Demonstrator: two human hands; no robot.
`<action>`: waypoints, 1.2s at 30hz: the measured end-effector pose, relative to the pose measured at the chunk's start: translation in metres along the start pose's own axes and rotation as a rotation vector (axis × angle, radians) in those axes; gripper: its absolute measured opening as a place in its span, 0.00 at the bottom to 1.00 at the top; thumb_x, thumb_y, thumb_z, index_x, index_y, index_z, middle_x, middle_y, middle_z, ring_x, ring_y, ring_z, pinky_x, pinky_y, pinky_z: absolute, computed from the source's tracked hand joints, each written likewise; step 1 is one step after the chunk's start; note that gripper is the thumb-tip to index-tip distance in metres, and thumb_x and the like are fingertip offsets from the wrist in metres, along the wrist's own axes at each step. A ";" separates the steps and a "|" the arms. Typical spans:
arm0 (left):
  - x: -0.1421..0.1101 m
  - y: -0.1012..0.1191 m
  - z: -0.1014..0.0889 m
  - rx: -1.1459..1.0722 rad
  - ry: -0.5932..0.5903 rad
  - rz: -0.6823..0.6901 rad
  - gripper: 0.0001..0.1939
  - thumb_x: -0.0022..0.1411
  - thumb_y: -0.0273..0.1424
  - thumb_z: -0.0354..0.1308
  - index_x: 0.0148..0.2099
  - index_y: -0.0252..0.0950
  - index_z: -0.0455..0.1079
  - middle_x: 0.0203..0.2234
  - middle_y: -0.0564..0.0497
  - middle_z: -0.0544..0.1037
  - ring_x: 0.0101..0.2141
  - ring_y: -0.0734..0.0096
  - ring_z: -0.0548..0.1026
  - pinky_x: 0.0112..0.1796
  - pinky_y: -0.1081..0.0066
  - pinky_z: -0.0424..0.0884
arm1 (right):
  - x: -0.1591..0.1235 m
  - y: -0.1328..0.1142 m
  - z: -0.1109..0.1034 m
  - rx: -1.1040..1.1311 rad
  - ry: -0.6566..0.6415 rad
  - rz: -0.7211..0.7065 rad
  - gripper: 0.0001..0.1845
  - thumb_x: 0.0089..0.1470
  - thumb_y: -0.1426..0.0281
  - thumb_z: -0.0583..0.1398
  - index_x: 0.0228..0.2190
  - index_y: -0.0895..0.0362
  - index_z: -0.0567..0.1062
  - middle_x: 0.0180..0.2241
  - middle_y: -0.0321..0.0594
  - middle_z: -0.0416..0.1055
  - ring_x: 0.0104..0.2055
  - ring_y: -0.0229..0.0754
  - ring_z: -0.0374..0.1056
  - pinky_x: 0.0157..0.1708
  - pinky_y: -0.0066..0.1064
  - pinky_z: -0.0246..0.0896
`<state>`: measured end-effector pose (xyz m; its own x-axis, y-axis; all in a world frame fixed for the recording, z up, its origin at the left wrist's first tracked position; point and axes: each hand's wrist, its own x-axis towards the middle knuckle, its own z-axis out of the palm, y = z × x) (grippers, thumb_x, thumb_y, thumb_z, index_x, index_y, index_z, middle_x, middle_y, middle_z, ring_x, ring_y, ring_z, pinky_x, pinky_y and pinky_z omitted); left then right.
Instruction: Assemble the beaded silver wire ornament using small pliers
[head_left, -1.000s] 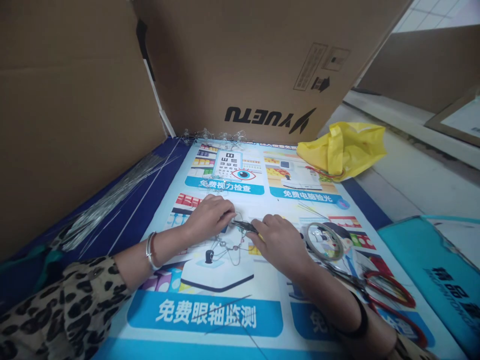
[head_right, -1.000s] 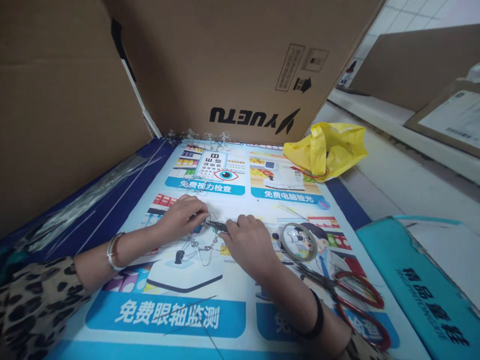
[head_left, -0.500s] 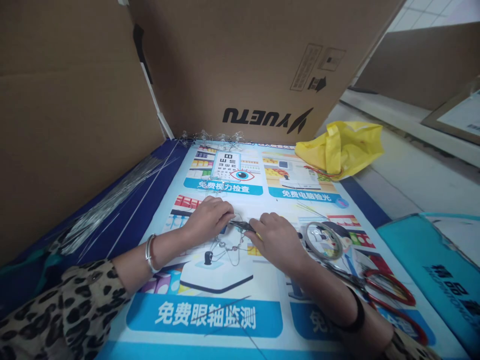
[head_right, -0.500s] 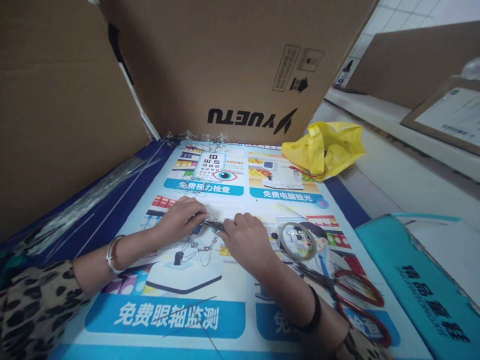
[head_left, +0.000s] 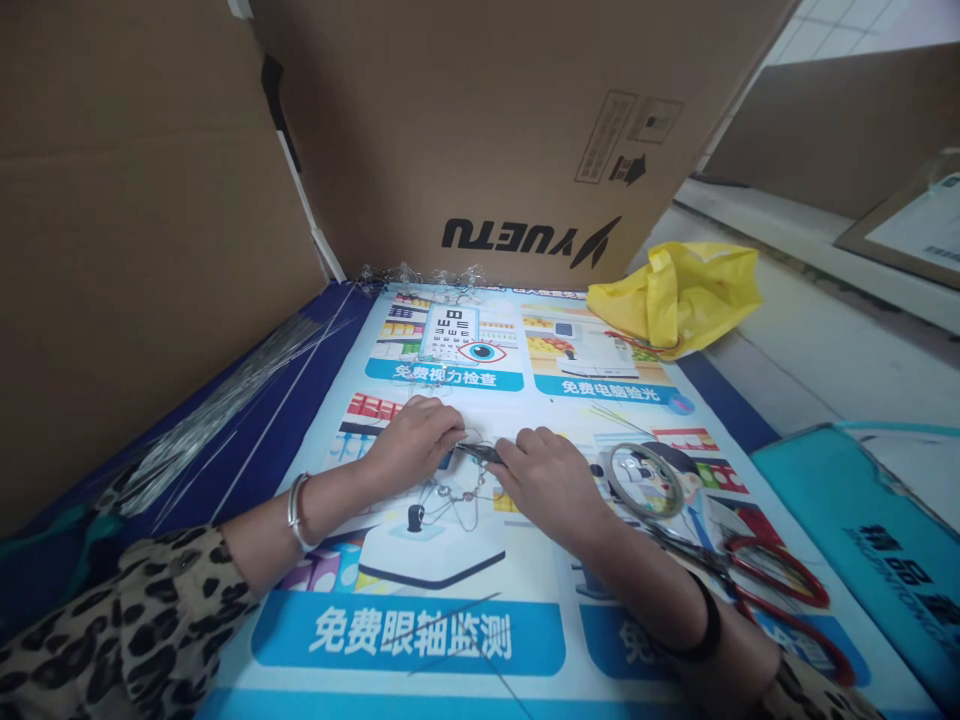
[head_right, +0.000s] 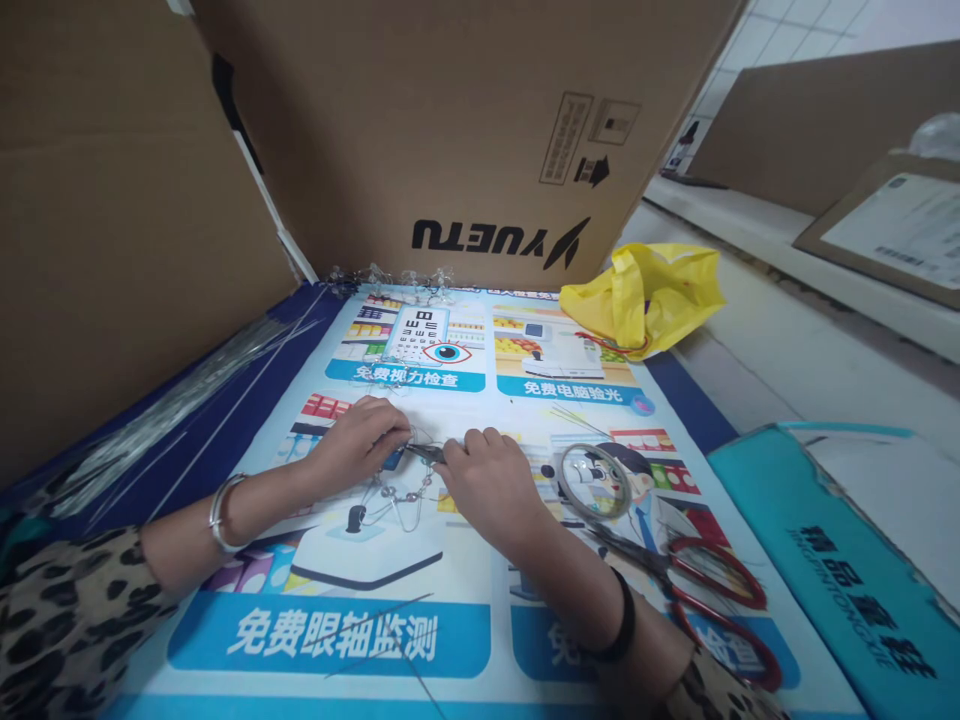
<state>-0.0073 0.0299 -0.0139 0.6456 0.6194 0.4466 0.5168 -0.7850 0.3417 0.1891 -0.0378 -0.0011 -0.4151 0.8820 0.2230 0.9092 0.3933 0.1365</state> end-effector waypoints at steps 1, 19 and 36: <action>0.000 0.000 0.000 -0.001 -0.005 0.000 0.10 0.65 0.31 0.45 0.33 0.35 0.64 0.25 0.51 0.70 0.30 0.68 0.66 0.35 0.67 0.61 | 0.000 0.000 0.000 0.005 -0.005 0.001 0.14 0.58 0.62 0.50 0.31 0.56 0.71 0.29 0.42 0.68 0.34 0.41 0.60 0.31 0.32 0.43; 0.000 0.003 -0.002 -0.022 -0.021 -0.005 0.09 0.63 0.27 0.44 0.32 0.35 0.63 0.25 0.50 0.68 0.31 0.67 0.65 0.33 0.68 0.62 | 0.002 0.002 0.000 0.018 -0.028 0.013 0.16 0.59 0.61 0.49 0.31 0.54 0.72 0.29 0.41 0.68 0.34 0.40 0.60 0.30 0.31 0.43; -0.003 -0.001 0.001 -0.007 -0.032 0.011 0.08 0.61 0.23 0.45 0.32 0.35 0.64 0.26 0.50 0.69 0.31 0.67 0.65 0.34 0.68 0.62 | 0.003 0.000 -0.002 0.014 -0.052 0.044 0.15 0.58 0.60 0.50 0.32 0.53 0.72 0.30 0.41 0.69 0.35 0.41 0.61 0.30 0.30 0.45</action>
<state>-0.0089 0.0286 -0.0167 0.6691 0.6107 0.4234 0.5058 -0.7917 0.3427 0.1882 -0.0354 0.0017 -0.3723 0.9109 0.1781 0.9272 0.3566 0.1144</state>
